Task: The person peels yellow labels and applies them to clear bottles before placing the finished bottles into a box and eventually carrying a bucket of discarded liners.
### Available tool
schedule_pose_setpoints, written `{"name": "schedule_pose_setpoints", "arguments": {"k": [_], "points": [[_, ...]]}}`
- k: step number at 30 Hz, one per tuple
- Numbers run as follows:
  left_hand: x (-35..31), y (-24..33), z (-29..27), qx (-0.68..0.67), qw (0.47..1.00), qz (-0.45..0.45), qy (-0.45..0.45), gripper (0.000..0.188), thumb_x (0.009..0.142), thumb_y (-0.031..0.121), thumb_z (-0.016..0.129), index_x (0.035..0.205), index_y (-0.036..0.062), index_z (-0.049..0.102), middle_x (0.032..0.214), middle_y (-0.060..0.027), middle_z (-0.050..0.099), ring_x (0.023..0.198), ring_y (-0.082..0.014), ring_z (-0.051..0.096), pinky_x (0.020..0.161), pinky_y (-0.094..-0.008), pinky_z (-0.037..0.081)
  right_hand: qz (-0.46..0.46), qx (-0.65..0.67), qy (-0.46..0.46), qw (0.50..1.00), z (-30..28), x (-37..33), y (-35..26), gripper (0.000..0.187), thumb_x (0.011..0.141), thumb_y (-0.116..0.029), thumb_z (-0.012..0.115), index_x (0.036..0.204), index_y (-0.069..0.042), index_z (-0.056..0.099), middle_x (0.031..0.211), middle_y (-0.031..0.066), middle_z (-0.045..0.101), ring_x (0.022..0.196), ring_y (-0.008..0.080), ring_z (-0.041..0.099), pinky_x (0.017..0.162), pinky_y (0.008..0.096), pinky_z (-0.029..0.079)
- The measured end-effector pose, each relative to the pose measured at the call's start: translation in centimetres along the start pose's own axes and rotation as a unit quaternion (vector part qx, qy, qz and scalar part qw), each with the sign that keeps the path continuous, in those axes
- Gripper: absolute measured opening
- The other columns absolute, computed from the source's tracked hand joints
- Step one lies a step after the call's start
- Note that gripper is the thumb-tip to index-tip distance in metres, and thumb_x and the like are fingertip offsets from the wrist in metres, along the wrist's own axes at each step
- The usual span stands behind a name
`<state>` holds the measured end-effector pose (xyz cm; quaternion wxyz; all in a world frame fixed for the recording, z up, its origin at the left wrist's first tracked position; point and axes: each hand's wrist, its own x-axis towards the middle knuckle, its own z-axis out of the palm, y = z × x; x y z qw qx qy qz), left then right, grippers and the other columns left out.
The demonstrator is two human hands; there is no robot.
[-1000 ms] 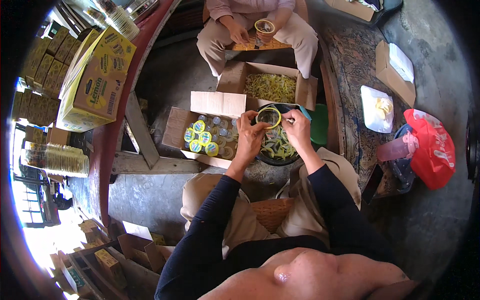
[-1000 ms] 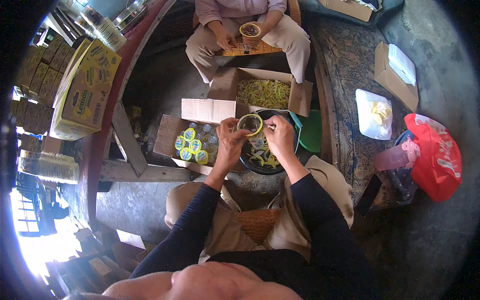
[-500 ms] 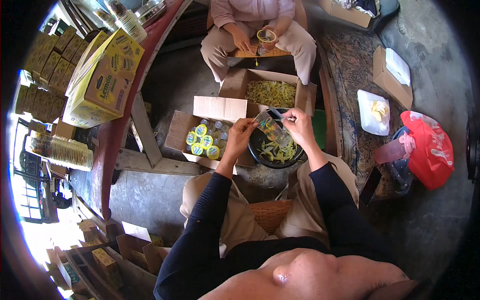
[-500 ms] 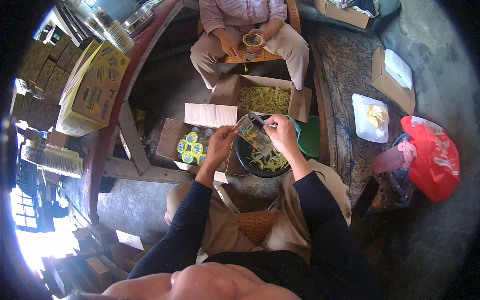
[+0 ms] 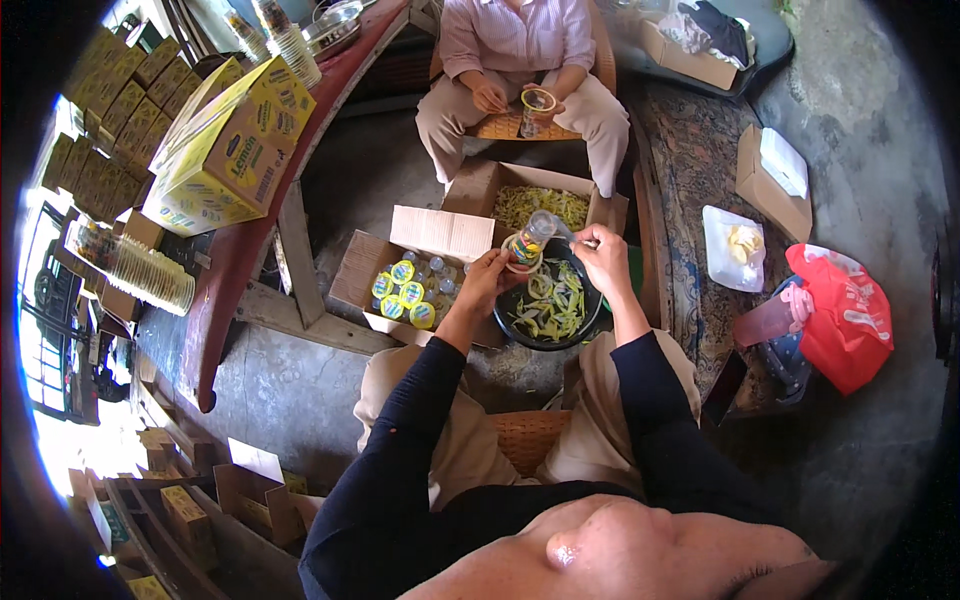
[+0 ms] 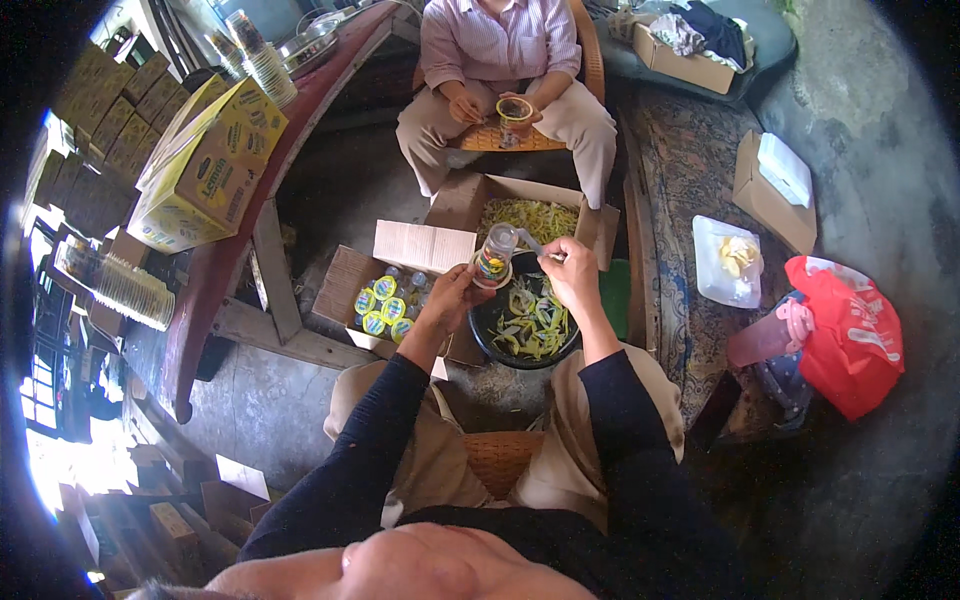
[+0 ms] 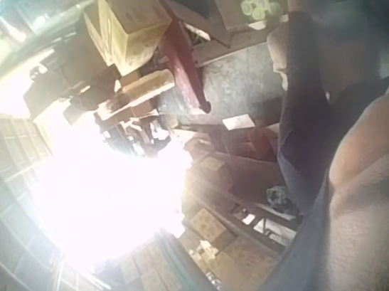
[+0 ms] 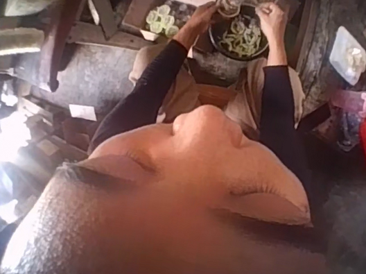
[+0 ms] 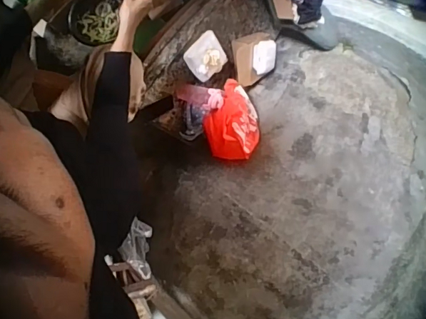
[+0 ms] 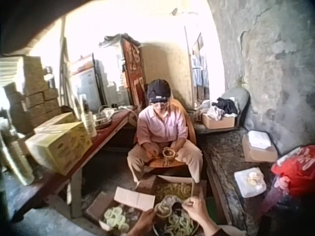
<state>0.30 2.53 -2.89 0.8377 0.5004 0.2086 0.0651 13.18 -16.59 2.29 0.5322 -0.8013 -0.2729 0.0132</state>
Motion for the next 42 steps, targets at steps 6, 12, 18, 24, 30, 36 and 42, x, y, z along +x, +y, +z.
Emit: {"name": "schedule_pose_setpoints", "arguments": {"k": [6, 12, 18, 24, 30, 36, 42], "points": [[-0.2, 0.4, 0.2, -0.044, 0.999, -0.010, -0.022, 0.025, 0.102, 0.024, 0.047, 0.114, 0.0030, 0.050, 0.104, -0.0123, 0.066, 0.087, -0.0209, 0.068, 0.081, -0.0335, 0.055, -0.011, 0.046, -0.029, 0.998, 2.0, -0.8, 0.4, 0.015, 0.074, -0.004, 0.072, 0.086, 0.001, 0.065, 0.083, 0.0137, 0.069, 0.073, 0.0201, 0.066, 0.067, 0.0312, 0.051], [-1.1, 1.1, 1.4, -0.031, 0.999, 0.005, -0.044, 0.044, 0.097, 0.020, 0.056, 0.134, 0.0064, 0.037, 0.106, -0.0123, 0.064, 0.093, -0.0214, 0.066, 0.088, -0.0367, 0.053, -0.033, 0.052, -0.023, 0.998, 2.7, -1.1, 0.4, 0.014, 0.074, -0.004, 0.073, 0.084, 0.003, 0.064, 0.080, 0.0132, 0.067, 0.070, 0.0199, 0.065, 0.064, 0.0308, 0.050], [-0.9, 0.8, 2.0, 0.023, 0.998, 0.012, -0.050, 0.060, 0.089, 0.019, 0.069, 0.138, 0.0075, 0.036, 0.109, -0.0090, 0.061, 0.098, -0.0196, 0.063, 0.088, -0.0353, 0.053, -0.038, 0.043, -0.046, 0.997, 2.5, -1.4, -0.3, 0.014, 0.074, -0.003, 0.072, 0.084, 0.004, 0.065, 0.085, 0.0137, 0.067, 0.075, 0.0208, 0.066, 0.065, 0.0303, 0.051], [0.5, -0.6, 0.5, 0.163, 0.979, 0.120, 0.020, 0.047, 0.085, 0.022, 0.074, 0.119, -0.0016, 0.053, 0.109, -0.0113, 0.063, 0.096, -0.0162, 0.061, 0.084, -0.0302, 0.050, -0.041, 0.065, -0.060, 0.995, 3.0, -1.5, -1.6, 0.014, 0.075, -0.004, 0.072, 0.085, 0.003, 0.065, 0.086, 0.0140, 0.068, 0.076, 0.0226, 0.067, 0.067, 0.0315, 0.052], [-0.3, 0.8, 1.9, 0.278, 0.942, 0.165, 0.092, 0.049, 0.078, 0.031, 0.080, 0.106, -0.0028, 0.057, 0.089, -0.0071, 0.061, 0.080, -0.0139, 0.057, 0.069, -0.0281, 0.047, -0.026, 0.040, -0.048, 0.998, 2.3, -1.4, -0.9, 0.014, 0.074, -0.004, 0.072, 0.086, 0.002, 0.065, 0.085, 0.0139, 0.068, 0.075, 0.0232, 0.066, 0.068, 0.0322, 0.052], [0.7, 0.2, 0.5, 0.290, 0.932, 0.188, 0.110, 0.053, 0.077, 0.037, 0.079, 0.105, -0.0020, 0.057, 0.078, -0.0072, 0.058, 0.073, -0.0139, 0.053, 0.063, -0.0285, 0.044, -0.038, 0.046, -0.040, 0.997, 2.6, -1.3, -0.6, 0.014, 0.075, -0.003, 0.072, 0.086, 0.002, 0.066, 0.084, 0.0133, 0.067, 0.074, 0.0229, 0.066, 0.068, 0.0318, 0.051], [-0.3, 1.7, 2.3, 0.199, 0.960, 0.175, 0.088, 0.055, 0.077, 0.035, 0.079, 0.109, -0.0024, 0.057, 0.087, -0.0116, 0.065, 0.081, -0.0171, 0.061, 0.071, -0.0314, 0.048, -0.038, 0.031, -0.031, 0.998, 1.7, -1.2, -0.4, 0.013, 0.075, -0.003, 0.072, 0.086, 0.002, 0.066, 0.083, 0.0133, 0.066, 0.074, 0.0229, 0.065, 0.066, 0.0323, 0.051]]}}
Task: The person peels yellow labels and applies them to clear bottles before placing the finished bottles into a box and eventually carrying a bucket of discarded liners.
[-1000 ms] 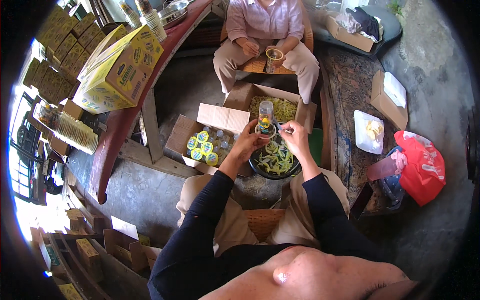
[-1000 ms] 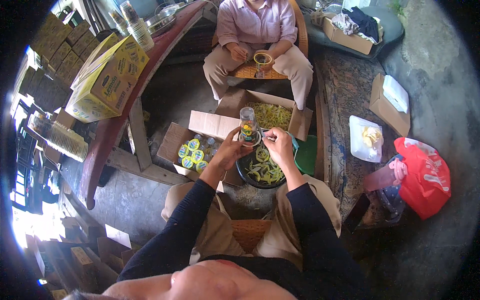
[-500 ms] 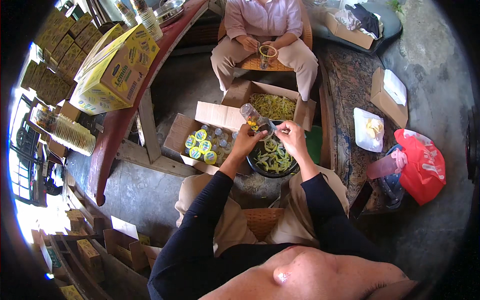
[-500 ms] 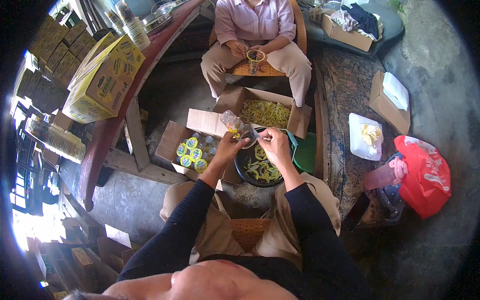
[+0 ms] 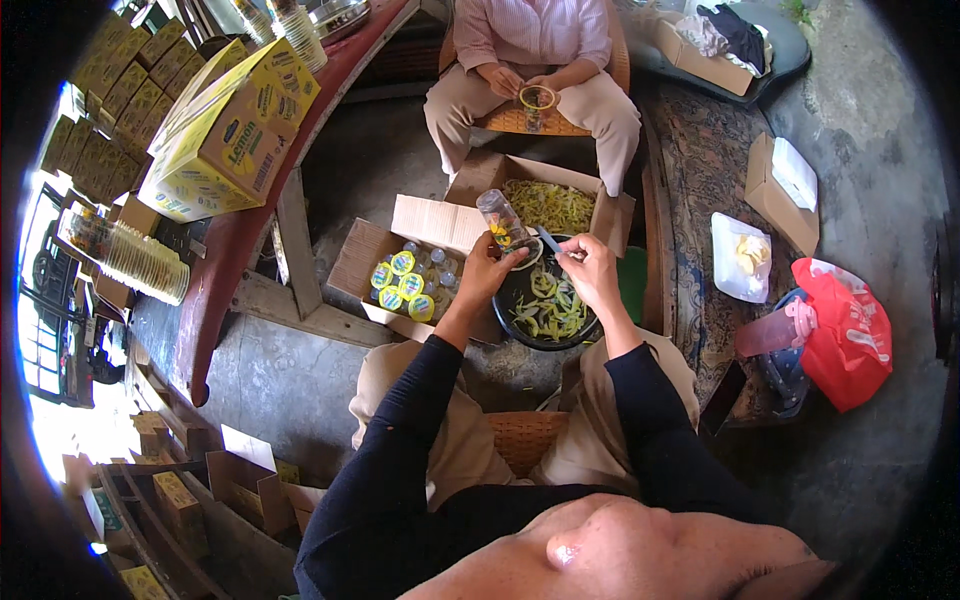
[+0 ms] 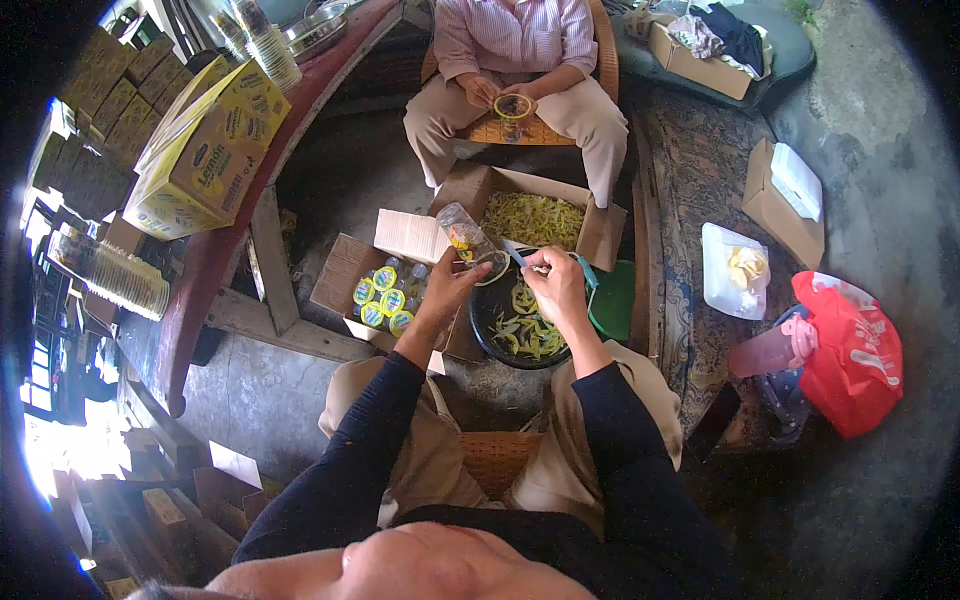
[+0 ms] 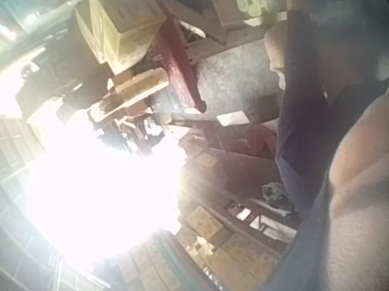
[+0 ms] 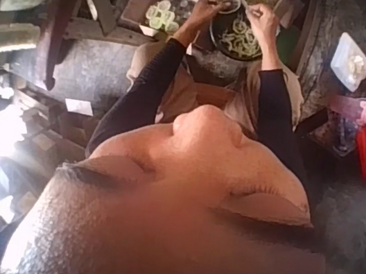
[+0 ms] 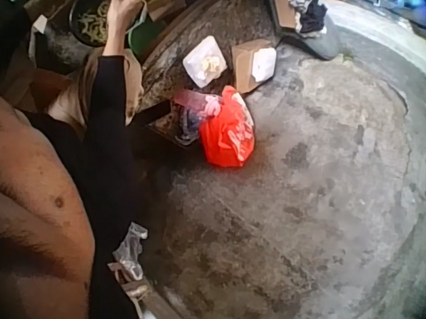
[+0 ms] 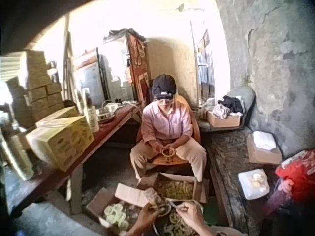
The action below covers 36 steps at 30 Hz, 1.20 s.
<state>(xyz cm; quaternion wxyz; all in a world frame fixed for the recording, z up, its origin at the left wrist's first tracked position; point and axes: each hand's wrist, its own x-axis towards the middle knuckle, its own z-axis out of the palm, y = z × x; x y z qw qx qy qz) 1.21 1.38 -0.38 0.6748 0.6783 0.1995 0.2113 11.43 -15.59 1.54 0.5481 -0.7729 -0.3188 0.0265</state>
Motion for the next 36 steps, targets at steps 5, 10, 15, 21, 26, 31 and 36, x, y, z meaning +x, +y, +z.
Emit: {"name": "schedule_pose_setpoints", "arguments": {"k": [5, 10, 15, 21, 26, 31, 36], "points": [[0.3, -1.9, -2.1, 0.149, 0.986, 0.059, 0.038, 0.059, 0.075, 0.032, 0.081, 0.115, -0.0036, 0.056, 0.102, -0.0156, 0.066, 0.095, -0.0240, 0.064, 0.084, -0.0351, 0.049, -0.006, -0.006, -0.004, 1.000, 0.3, 0.2, -1.6, 0.013, 0.075, -0.002, 0.070, 0.086, 0.002, 0.065, 0.083, 0.0138, 0.066, 0.074, 0.0236, 0.065, 0.066, 0.0328, 0.051], [-0.9, -0.3, -2.9, 0.172, 0.982, 0.059, 0.053, 0.056, 0.078, 0.023, 0.079, 0.121, 0.0001, 0.054, 0.114, -0.0135, 0.064, 0.108, -0.0223, 0.060, 0.093, -0.0354, 0.045, -0.026, -0.027, 0.015, 0.999, -0.3, 0.6, -0.6, 0.013, 0.074, -0.004, 0.071, 0.083, 0.001, 0.065, 0.082, 0.0155, 0.066, 0.076, 0.0268, 0.066, 0.068, 0.0349, 0.051], [-2.3, 4.5, -6.4, 0.217, 0.952, 0.157, 0.145, 0.054, 0.074, 0.023, 0.081, 0.115, -0.0017, 0.057, 0.105, -0.0155, 0.064, 0.101, -0.0270, 0.061, 0.087, -0.0381, 0.048, -0.026, -0.019, 0.017, 0.999, -0.4, 0.8, 0.4, 0.012, 0.074, -0.007, 0.071, 0.083, 0.000, 0.066, 0.081, 0.0151, 0.066, 0.076, 0.0291, 0.066, 0.069, 0.0372, 0.050], [-6.5, 11.3, -10.6, 0.131, 0.945, 0.214, 0.211, 0.054, 0.073, 0.020, 0.082, 0.118, 0.0011, 0.058, 0.107, -0.0131, 0.064, 0.102, -0.0233, 0.061, 0.090, -0.0362, 0.047, -0.045, -0.067, -0.022, 0.997, -0.5, 0.0, -1.1, 0.012, 0.074, -0.008, 0.071, 0.081, 0.000, 0.065, 0.081, 0.0162, 0.066, 0.072, 0.0312, 0.064, 0.066, 0.0393, 0.049], [-10.2, 17.7, -17.4, 0.333, 0.837, 0.294, 0.319, 0.053, 0.073, 0.016, 0.083, 0.118, 0.0021, 0.059, 0.111, -0.0108, 0.065, 0.103, -0.0204, 0.061, 0.090, -0.0341, 0.047, -0.066, -0.070, -0.038, 0.995, 0.2, -0.2, -0.4, 0.011, 0.074, -0.007, 0.071, 0.079, 0.000, 0.063, 0.080, 0.0151, 0.064, 0.073, 0.0305, 0.064, 0.067, 0.0394, 0.050], [-13.3, 26.6, -22.8, 0.286, 0.807, 0.351, 0.379, 0.045, 0.081, 0.015, 0.077, 0.119, 0.0026, 0.058, 0.113, -0.0098, 0.065, 0.102, -0.0156, 0.062, 0.089, -0.0294, 0.049, -0.062, -0.098, -0.044, 0.992, 0.8, -0.4, 0.0, 0.012, 0.073, -0.007, 0.072, 0.079, -0.001, 0.063, 0.082, 0.0143, 0.065, 0.078, 0.0323, 0.063, 0.071, 0.0420, 0.049], [-13.4, 33.6, -35.1, 0.403, 0.674, 0.395, 0.476, 0.053, 0.081, 0.029, 0.078, 0.121, 0.0023, 0.056, 0.110, -0.0090, 0.066, 0.100, -0.0181, 0.063, 0.087, -0.0344, 0.048, -0.051, -0.118, -0.057, 0.990, 1.3, -0.9, -0.3, 0.012, 0.073, -0.008, 0.071, 0.080, -0.003, 0.063, 0.083, 0.0141, 0.065, 0.080, 0.0330, 0.063, 0.073, 0.0424, 0.049]]}}
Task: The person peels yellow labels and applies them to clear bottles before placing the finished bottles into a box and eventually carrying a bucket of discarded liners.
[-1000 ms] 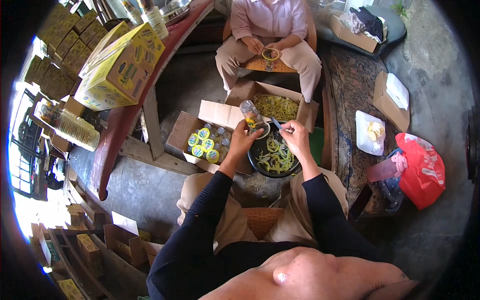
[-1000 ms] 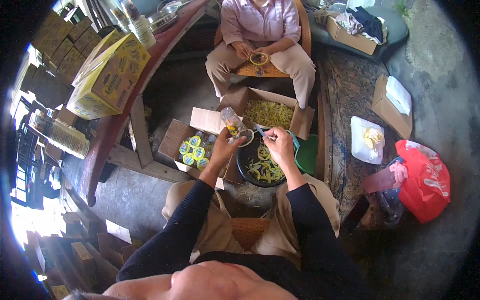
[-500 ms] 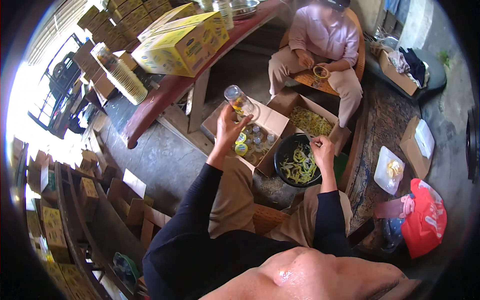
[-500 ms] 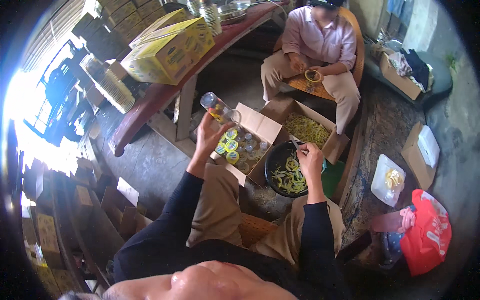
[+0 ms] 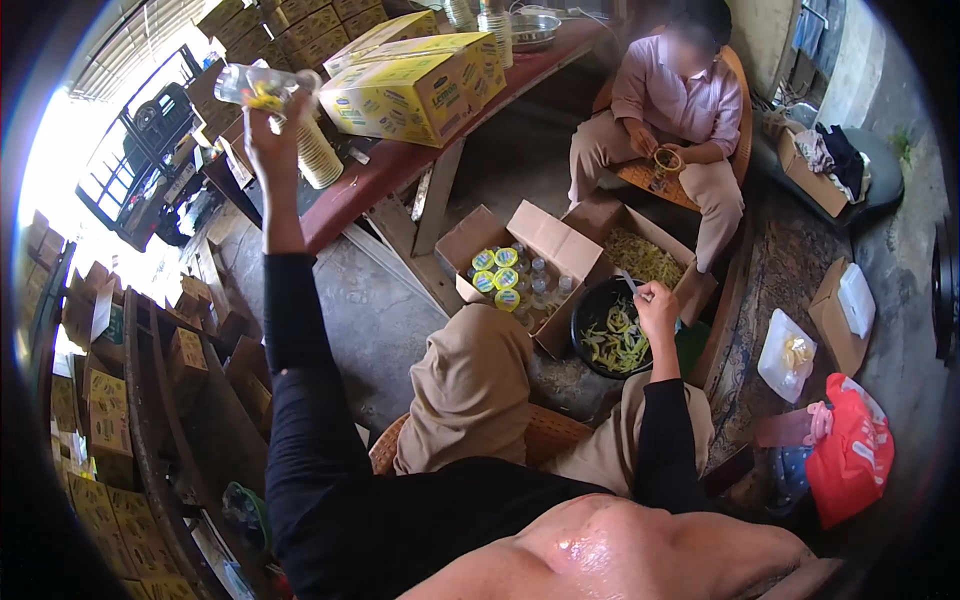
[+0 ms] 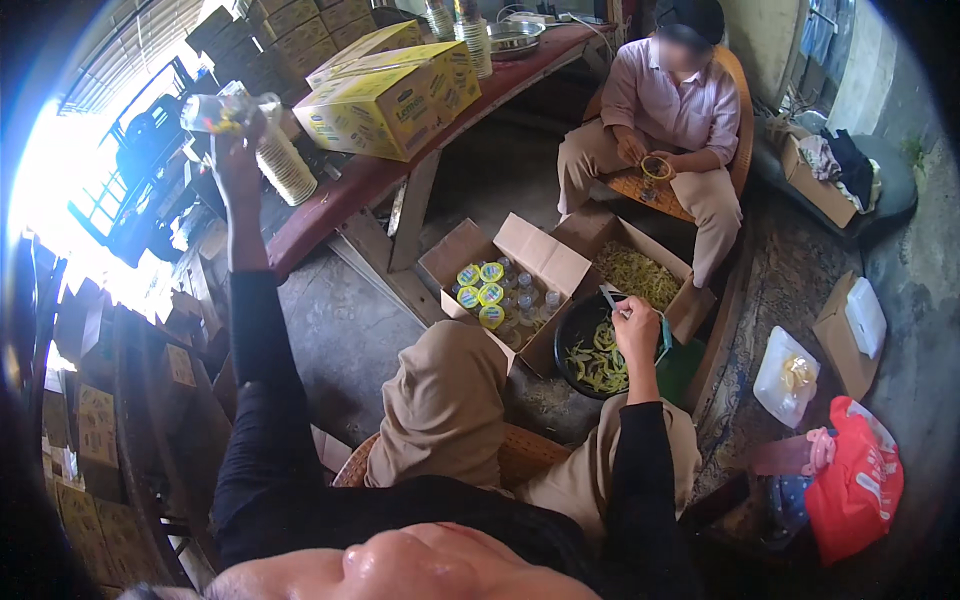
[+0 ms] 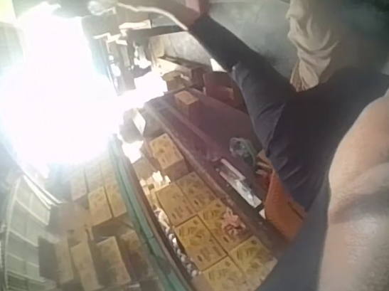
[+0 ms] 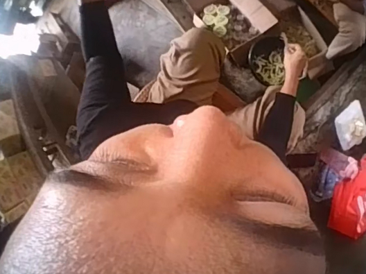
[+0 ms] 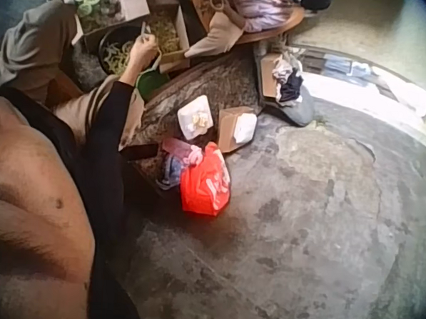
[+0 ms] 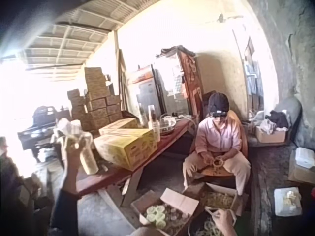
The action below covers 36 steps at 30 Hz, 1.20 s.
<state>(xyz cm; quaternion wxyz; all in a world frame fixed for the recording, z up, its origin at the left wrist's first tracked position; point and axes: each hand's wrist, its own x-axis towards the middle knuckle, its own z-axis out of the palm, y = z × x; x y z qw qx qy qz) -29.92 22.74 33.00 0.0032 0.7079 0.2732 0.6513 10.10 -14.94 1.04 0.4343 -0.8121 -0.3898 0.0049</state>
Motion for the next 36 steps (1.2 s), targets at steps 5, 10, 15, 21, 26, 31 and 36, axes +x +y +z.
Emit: {"name": "schedule_pose_setpoints", "arguments": {"k": [5, 10, 15, 21, 26, 31, 36], "points": [[10.7, -4.0, -3.0, 0.006, 0.995, -0.008, 0.100, 0.079, 0.067, 0.056, 0.080, 0.119, 0.0015, 0.055, 0.111, -0.0161, 0.063, 0.103, -0.0268, 0.061, 0.090, -0.0376, 0.046, 0.003, -0.004, -0.001, 1.000, 1.2, -0.2, 0.3, 0.012, 0.074, -0.009, 0.071, 0.080, -0.003, 0.063, 0.084, 0.0147, 0.065, 0.082, 0.0337, 0.063, 0.074, 0.0431, 0.049], [15.6, -7.4, -2.5, 0.145, 0.984, -0.101, 0.016, 0.074, 0.067, 0.056, 0.080, 0.113, 0.0021, 0.059, 0.112, -0.0163, 0.064, 0.105, -0.0290, 0.062, 0.090, -0.0408, 0.047, -0.005, -0.030, -0.003, 1.000, 1.3, -0.2, 1.1, 0.012, 0.073, -0.008, 0.071, 0.080, -0.002, 0.064, 0.084, 0.0151, 0.065, 0.082, 0.0337, 0.064, 0.073, 0.0434, 0.049], [14.2, -10.9, 0.9, 0.141, 0.987, -0.070, 0.040, 0.083, 0.066, 0.060, 0.078, 0.119, -0.0001, 0.057, 0.116, -0.0182, 0.063, 0.108, -0.0324, 0.061, 0.092, -0.0419, 0.046, 0.008, -0.036, -0.009, 0.999, 1.0, -0.1, 2.3, 0.012, 0.072, -0.007, 0.072, 0.081, -0.001, 0.065, 0.086, 0.0159, 0.067, 0.083, 0.0319, 0.066, 0.074, 0.0408, 0.051], [13.7, -14.9, -1.0, 0.273, 0.941, -0.186, -0.071, 0.080, 0.063, 0.066, 0.073, 0.113, 0.0042, 0.064, 0.107, -0.0166, 0.067, 0.102, -0.0320, 0.064, 0.089, -0.0400, 0.048, 0.006, -0.035, -0.015, 0.999, 2.2, -0.3, 1.2, 0.011, 0.073, -0.007, 0.071, 0.080, -0.002, 0.063, 0.085, 0.0147, 0.065, 0.082, 0.0331, 0.063, 0.072, 0.0432, 0.049], [5.9, -14.3, 1.3, 0.268, 0.945, -0.181, -0.049, 0.072, 0.065, 0.064, 0.072, 0.112, 0.0108, 0.066, 0.112, -0.0110, 0.068, 0.105, -0.0297, 0.064, 0.092, -0.0426, 0.046, -0.007, -0.037, -0.020, 0.999, 1.6, -0.2, 1.4, 0.012, 0.072, -0.006, 0.072, 0.081, -0.003, 0.063, 0.085, 0.0147, 0.065, 0.081, 0.0333, 0.063, 0.072, 0.0435, 0.049], [5.8, -12.2, 2.7, 0.244, 0.952, -0.178, -0.041, 0.065, 0.069, 0.051, 0.078, 0.111, 0.0041, 0.064, 0.105, -0.0103, 0.069, 0.097, -0.0268, 0.064, 0.088, -0.0397, 0.048, -0.026, -0.029, -0.004, 0.999, 1.1, 0.0, 2.2, 0.013, 0.072, -0.007, 0.072, 0.081, -0.003, 0.063, 0.084, 0.0142, 0.065, 0.080, 0.0336, 0.063, 0.071, 0.0425, 0.050], [6.3, -13.5, -0.7, 0.311, 0.942, -0.101, 0.074, 0.076, 0.069, 0.052, 0.079, 0.120, 0.0006, 0.054, 0.117, -0.0162, 0.057, 0.106, -0.0300, 0.055, 0.093, -0.0405, 0.044, 0.005, -0.012, -0.028, 1.000, 2.0, 0.1, 0.2, 0.012, 0.072, -0.007, 0.071, 0.083, -0.004, 0.065, 0.085, 0.0138, 0.065, 0.081, 0.0341, 0.063, 0.071, 0.0428, 0.050]]}}
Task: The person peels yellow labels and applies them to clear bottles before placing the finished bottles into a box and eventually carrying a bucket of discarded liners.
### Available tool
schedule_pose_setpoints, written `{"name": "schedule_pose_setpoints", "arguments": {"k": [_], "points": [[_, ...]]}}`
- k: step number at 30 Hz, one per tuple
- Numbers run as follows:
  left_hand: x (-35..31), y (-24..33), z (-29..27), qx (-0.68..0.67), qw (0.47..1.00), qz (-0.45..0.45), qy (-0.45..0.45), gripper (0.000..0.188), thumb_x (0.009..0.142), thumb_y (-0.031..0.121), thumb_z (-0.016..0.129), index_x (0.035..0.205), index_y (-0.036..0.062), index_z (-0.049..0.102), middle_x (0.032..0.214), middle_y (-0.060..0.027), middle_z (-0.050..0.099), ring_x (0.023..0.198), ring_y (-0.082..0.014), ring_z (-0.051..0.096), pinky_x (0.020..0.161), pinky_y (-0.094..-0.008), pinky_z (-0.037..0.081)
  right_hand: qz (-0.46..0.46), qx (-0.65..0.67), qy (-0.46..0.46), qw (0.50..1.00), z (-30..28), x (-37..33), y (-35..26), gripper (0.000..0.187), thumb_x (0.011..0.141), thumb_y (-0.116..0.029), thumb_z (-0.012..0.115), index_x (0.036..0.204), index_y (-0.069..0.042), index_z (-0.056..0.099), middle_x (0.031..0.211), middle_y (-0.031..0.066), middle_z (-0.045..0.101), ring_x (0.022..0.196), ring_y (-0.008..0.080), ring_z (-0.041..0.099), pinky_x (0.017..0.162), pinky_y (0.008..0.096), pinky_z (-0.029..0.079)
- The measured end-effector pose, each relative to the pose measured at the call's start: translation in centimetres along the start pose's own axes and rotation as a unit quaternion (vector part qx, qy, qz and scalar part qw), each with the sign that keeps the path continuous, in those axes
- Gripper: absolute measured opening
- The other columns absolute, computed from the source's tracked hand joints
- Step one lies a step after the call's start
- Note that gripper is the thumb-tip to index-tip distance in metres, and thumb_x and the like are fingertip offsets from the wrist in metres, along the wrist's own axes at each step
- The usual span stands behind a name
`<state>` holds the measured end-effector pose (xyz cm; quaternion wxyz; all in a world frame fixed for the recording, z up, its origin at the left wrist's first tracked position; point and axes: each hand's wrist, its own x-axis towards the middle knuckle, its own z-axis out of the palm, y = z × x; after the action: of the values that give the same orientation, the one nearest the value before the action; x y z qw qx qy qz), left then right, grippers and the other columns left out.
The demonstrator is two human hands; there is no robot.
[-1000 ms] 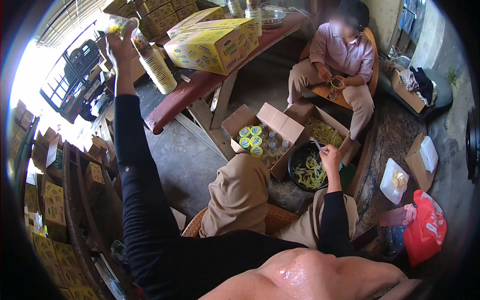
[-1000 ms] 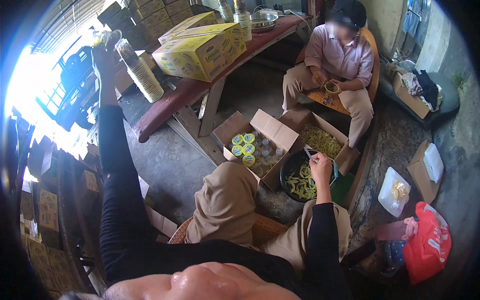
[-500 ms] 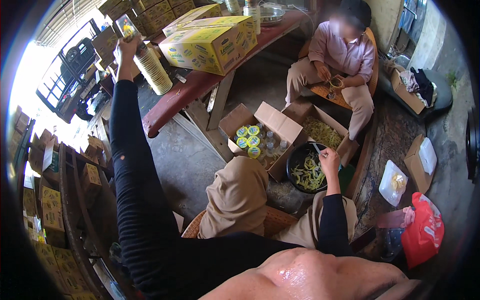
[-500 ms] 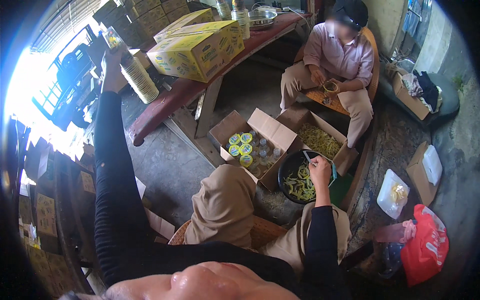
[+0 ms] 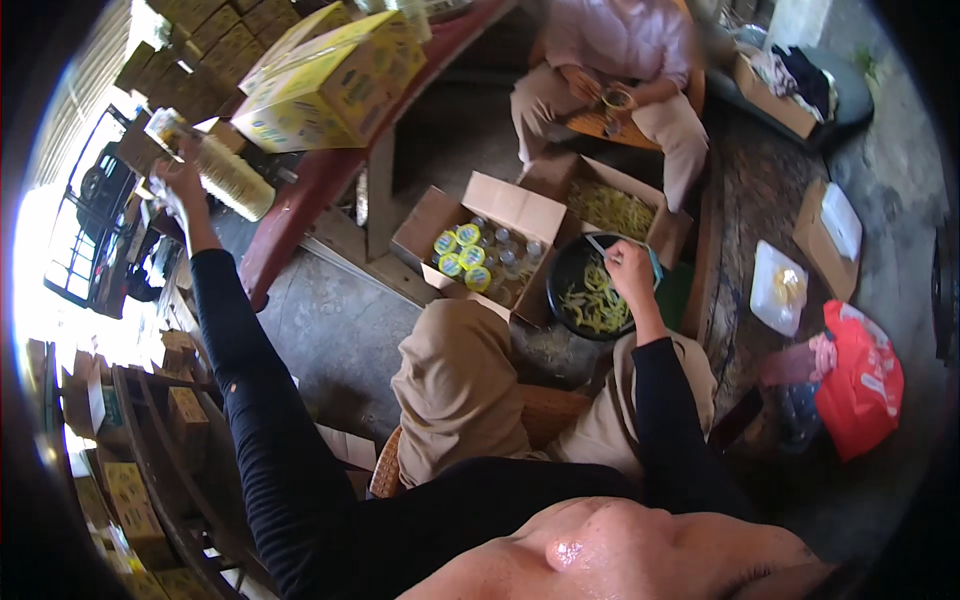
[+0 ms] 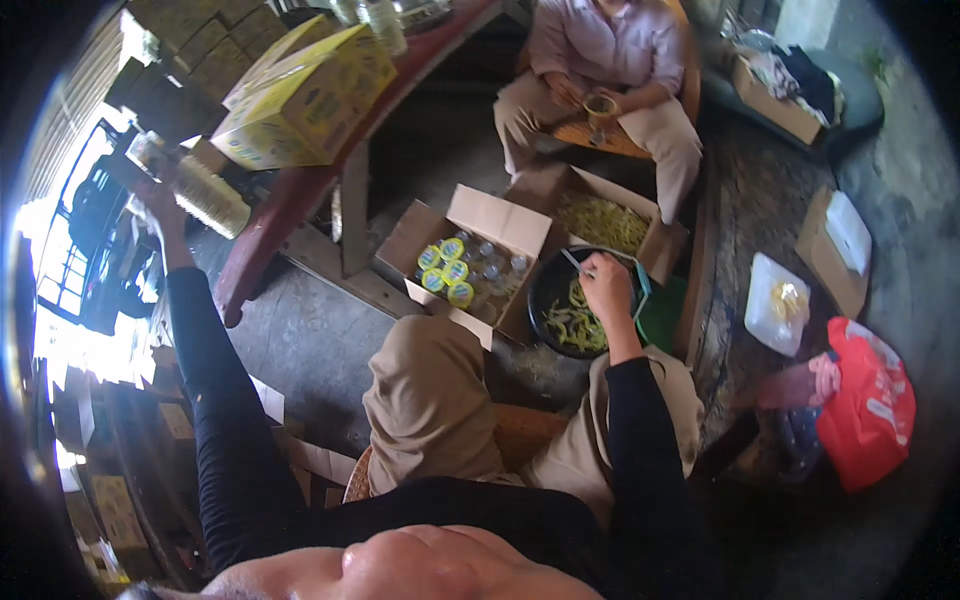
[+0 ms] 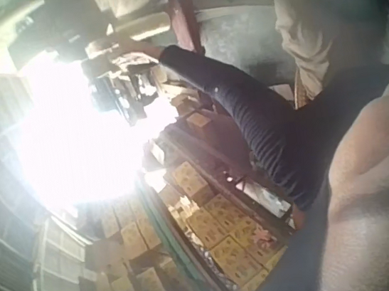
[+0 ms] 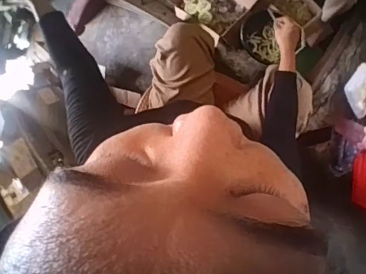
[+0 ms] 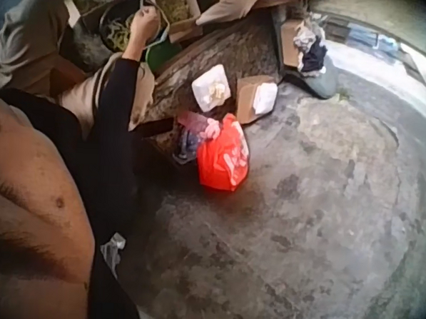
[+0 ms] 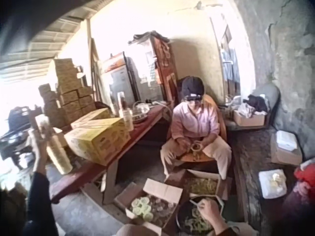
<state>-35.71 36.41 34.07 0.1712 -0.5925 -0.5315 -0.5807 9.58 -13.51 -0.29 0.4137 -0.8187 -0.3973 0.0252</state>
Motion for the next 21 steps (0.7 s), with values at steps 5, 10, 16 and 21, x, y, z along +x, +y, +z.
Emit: {"name": "schedule_pose_setpoints", "arguments": {"k": [5, 10, 16, 21], "points": [[-8.6, 11.1, -4.4, -0.109, 0.979, 0.145, 0.088, 0.062, 0.078, 0.035, 0.077, 0.123, 0.0016, 0.053, 0.122, -0.0179, 0.054, 0.116, -0.0323, 0.049, 0.100, -0.0438, 0.039, 0.001, -0.035, -0.017, 0.999, -1.6, -0.3, 1.6, 0.012, 0.072, -0.007, 0.071, 0.082, -0.005, 0.065, 0.084, 0.0135, 0.064, 0.081, 0.0336, 0.063, 0.072, 0.0429, 0.050], [-23.7, 21.4, -5.6, -0.262, 0.896, 0.344, -0.100, 0.030, 0.076, 0.009, 0.070, 0.106, 0.0089, 0.064, 0.114, -0.0089, 0.061, 0.107, -0.0298, 0.054, 0.094, -0.0441, 0.036, -0.002, -0.044, -0.100, 0.994, -1.0, -0.6, 1.3, 0.009, 0.072, -0.008, 0.069, 0.079, -0.005, 0.065, 0.084, 0.0131, 0.064, 0.081, 0.0336, 0.063, 0.072, 0.0438, 0.050], [-41.0, 20.8, 5.6, -0.295, 0.664, 0.377, -0.574, 0.029, 0.079, 0.015, 0.069, 0.105, 0.0033, 0.064, 0.117, -0.0177, 0.058, 0.109, -0.0366, 0.054, 0.092, -0.0436, 0.044, -0.015, -0.070, -0.190, 0.979, -0.9, -1.2, 0.4, 0.008, 0.071, -0.002, 0.066, 0.078, -0.004, 0.066, 0.082, 0.0139, 0.064, 0.082, 0.0344, 0.063, 0.073, 0.0439, 0.050], [-52.9, 12.0, 17.5, -0.112, 0.477, 0.410, -0.769, 0.051, 0.070, 0.032, 0.076, 0.108, -0.0008, 0.064, 0.108, -0.0232, 0.065, 0.101, -0.0384, 0.062, 0.088, -0.0433, 0.049, -0.040, -0.078, -0.218, 0.972, -0.9, -0.8, -0.5, 0.008, 0.070, 0.000, 0.065, 0.076, -0.004, 0.066, 0.081, 0.0143, 0.066, 0.082, 0.0335, 0.064, 0.074, 0.0428, 0.050]]}}
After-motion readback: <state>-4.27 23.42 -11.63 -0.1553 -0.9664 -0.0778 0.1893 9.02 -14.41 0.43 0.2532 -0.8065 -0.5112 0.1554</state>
